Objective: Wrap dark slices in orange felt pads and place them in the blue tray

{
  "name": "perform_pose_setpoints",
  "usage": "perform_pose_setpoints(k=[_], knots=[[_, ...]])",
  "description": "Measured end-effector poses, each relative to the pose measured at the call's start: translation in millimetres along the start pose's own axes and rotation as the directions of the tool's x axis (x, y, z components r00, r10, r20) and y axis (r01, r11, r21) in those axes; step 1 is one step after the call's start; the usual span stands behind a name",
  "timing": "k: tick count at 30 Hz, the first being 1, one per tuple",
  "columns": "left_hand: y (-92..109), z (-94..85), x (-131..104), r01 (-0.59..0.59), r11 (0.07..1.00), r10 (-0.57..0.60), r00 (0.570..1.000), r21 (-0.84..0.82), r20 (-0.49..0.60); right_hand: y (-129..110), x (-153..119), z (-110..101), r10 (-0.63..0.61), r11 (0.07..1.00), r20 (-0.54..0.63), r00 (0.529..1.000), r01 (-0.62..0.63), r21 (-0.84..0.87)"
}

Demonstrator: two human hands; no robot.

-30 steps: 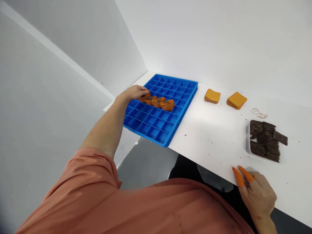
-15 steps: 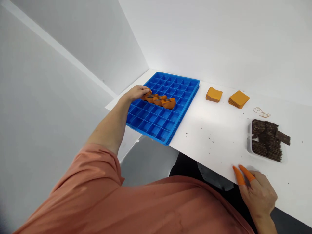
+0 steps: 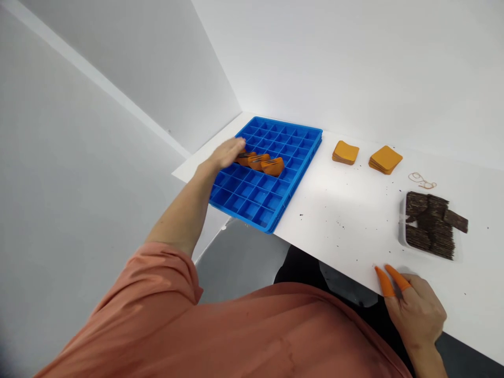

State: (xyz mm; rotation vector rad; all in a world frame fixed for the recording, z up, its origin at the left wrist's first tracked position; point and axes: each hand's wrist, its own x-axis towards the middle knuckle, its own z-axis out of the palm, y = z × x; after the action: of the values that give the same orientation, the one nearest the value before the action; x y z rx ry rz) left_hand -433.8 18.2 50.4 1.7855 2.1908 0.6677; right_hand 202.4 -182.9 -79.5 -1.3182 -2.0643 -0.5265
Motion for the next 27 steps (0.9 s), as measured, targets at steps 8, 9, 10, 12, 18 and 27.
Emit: perform_pose_setpoints(k=[8, 9, 10, 12, 18, 27], knots=[[48, -8.0, -27, -0.126, 0.984, 0.159, 0.944, 0.13, -0.288, -14, 16, -23, 0.365, 0.791, 0.208, 0.908, -0.42, 0.446], [63, -10.6, -34, -0.184, 0.974, 0.217, 0.928, 0.135, -0.301, -9, 19, -28, 0.467, 0.687, 0.267, 0.843, -0.536, 0.491], [80, -12.2, -42, -0.232, 0.964, 0.262, 0.912, 0.129, -0.317, -2, 23, -33, 0.567, 0.577, 0.306, 0.765, -0.634, 0.515], [120, -11.2, -61, -0.335, 0.937, 0.348, 0.884, 0.098, -0.312, 20, 32, -42, 0.748, 0.367, 0.312, 0.586, -0.756, 0.542], [236, 37.3, -89, -0.586, 0.81, 0.585, 0.808, 0.002, -0.07, 110, 77, -48, 0.874, -0.061, 0.449, 0.187, -0.874, 0.483], [344, 177.3, 4, -0.6, 0.79, 0.546, 0.781, 0.123, 0.302, 157, 132, -11, 0.589, -0.288, 0.803, 0.091, -0.904, 0.315]])
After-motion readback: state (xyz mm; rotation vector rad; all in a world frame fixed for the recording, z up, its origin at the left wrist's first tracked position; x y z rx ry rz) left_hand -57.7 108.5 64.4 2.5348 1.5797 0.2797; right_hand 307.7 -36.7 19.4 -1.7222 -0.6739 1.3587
